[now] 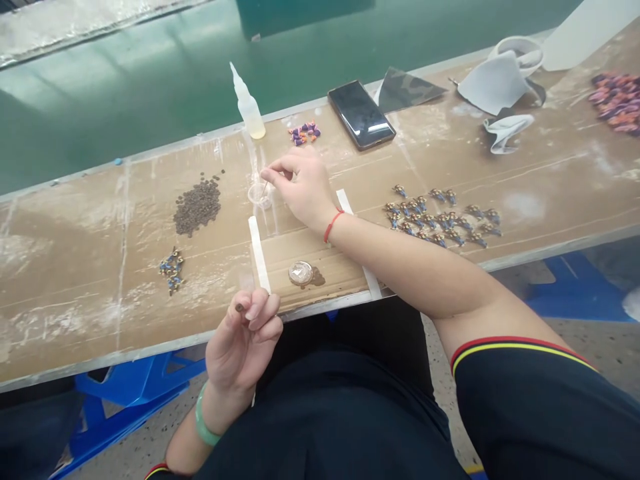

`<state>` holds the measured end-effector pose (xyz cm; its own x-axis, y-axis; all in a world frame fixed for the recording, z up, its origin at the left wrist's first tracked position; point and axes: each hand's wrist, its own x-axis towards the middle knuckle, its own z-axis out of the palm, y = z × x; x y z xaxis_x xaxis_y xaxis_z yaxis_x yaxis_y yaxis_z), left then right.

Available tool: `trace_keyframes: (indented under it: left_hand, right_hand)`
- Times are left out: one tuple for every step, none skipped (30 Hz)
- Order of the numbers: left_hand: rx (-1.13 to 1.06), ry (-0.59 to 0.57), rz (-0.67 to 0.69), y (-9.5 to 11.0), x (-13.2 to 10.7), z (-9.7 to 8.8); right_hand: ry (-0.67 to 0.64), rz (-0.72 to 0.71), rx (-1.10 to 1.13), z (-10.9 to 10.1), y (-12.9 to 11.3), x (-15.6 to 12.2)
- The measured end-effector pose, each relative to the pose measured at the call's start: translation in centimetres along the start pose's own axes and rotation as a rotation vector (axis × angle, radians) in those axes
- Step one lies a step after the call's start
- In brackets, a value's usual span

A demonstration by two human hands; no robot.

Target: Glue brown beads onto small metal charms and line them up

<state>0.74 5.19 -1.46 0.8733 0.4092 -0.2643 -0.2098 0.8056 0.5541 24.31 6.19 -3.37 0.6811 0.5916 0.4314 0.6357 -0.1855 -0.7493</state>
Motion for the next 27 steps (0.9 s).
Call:
trace_keyframes:
  left_hand:
    - [-0.005,-0.007,0.0,0.0,0.0,0.0]
    - [-0.01,-0.013,0.0,-0.1,0.0,0.0]
    - [-0.014,-0.019,0.001,-0.1,0.0,0.1]
    - [-0.017,-0.024,0.0,-0.1,0.0,0.1]
    - [-0.019,-0.027,-0.002,-0.2,0.0,0.2]
    - [-0.02,-0.028,-0.004,-0.2,0.0,0.3]
    - [-0.019,-0.028,-0.004,-0.3,0.0,0.3]
    - [-0.015,-0.027,-0.005,-0.3,-0.1,0.4]
    - [-0.009,-0.025,-0.006,-0.4,-0.1,0.5]
    - [-0.001,-0.018,-0.005,-0.3,-0.1,0.5]
    - [0.009,-0.01,0.0,-0.1,-0.2,0.5]
    - [0.02,0.002,0.009,0.2,-0.3,0.4]
    - [0.032,0.018,0.032,0.6,-0.4,0.3]
    - [0.044,0.036,0.072,1.2,-0.6,0.1]
    - [0.057,0.059,0.132,2.0,-0.7,-0.3]
    - [0.071,0.082,0.204,2.7,-0.9,-0.7]
    - [0.083,0.11,0.278,3.5,-1.2,-1.2]
    - [0.089,0.141,0.345,4.2,-1.4,-1.8]
    - [0.088,0.168,0.396,4.8,-1.6,-2.3]
    - [0.083,0.194,0.424,5.2,-1.8,-2.8]
    - [0.077,0.211,0.433,5.3,-1.9,-3.2]
    - [0.075,0.216,0.428,5.3,-2.1,-3.5]
    - [0.078,0.212,0.414,5.1,-2.2,-3.7]
    - [0.085,0.202,0.398,4.7,-2.2,-3.7]
    - [0.091,0.191,0.38,4.3,-2.3,-3.7]
    - [0.094,0.178,0.365,3.8,-2.3,-3.6]
    - [0.091,0.163,0.354,3.3,-2.4,-3.5]
  right_hand:
    - [0.001,0.009,0.003,0.1,0.1,-0.1]
    - [0.002,0.016,0.004,0.2,0.1,-0.2]
    - [0.003,0.023,0.005,0.3,0.1,-0.3]
    - [0.006,0.027,0.008,0.4,0.2,-0.4]
    - [0.01,0.028,0.012,0.5,0.2,-0.3]
    - [0.017,0.029,0.015,0.6,0.2,-0.3]
    - [0.026,0.031,0.016,0.5,0.2,-0.1]
    - [0.037,0.035,0.014,0.4,0.2,0.0]
    - [0.05,0.045,0.011,0.0,0.1,0.1]
    - [0.06,0.059,0.009,-0.6,-0.1,0.2]
    - [0.062,0.072,0.01,-1.4,-0.4,0.1]
    - [0.062,0.071,0.015,-2.4,-0.8,-0.2]
    - [0.059,0.051,0.023,-3.6,-1.3,-0.8]
    - [0.05,0.009,0.026,-4.9,-2.0,-1.7]
    - [0.057,-0.067,0.029,-6.2,-2.8,-2.8]
    - [0.051,-0.151,0.013,-7.4,-3.7,-4.2]
    - [0.031,-0.228,-0.026,-8.4,-4.5,-5.7]
    - [-0.015,-0.297,-0.064,-9.2,-5.4,-7.3]
    - [-0.112,-0.389,-0.114,-9.6,-6.1,-8.9]
    - [-0.156,-0.451,-0.171,-9.6,-6.8,-10.3]
    - [-0.204,-0.502,-0.233,-9.3,-7.4,-11.5]
    - [-0.258,-0.535,-0.302,-8.6,-7.9,-12.4]
    - [-0.316,-0.541,-0.383,-7.8,-8.4,-13.0]
    - [-0.388,-0.53,-0.469,-6.9,-8.8,-13.2]
    - [-0.459,-0.509,-0.549,-6.0,-9.2,-13.2]
    - [-0.522,-0.484,-0.618,-5.2,-9.6,-13.0]
    - [-0.569,-0.466,-0.671,-4.4,-9.8,-12.8]
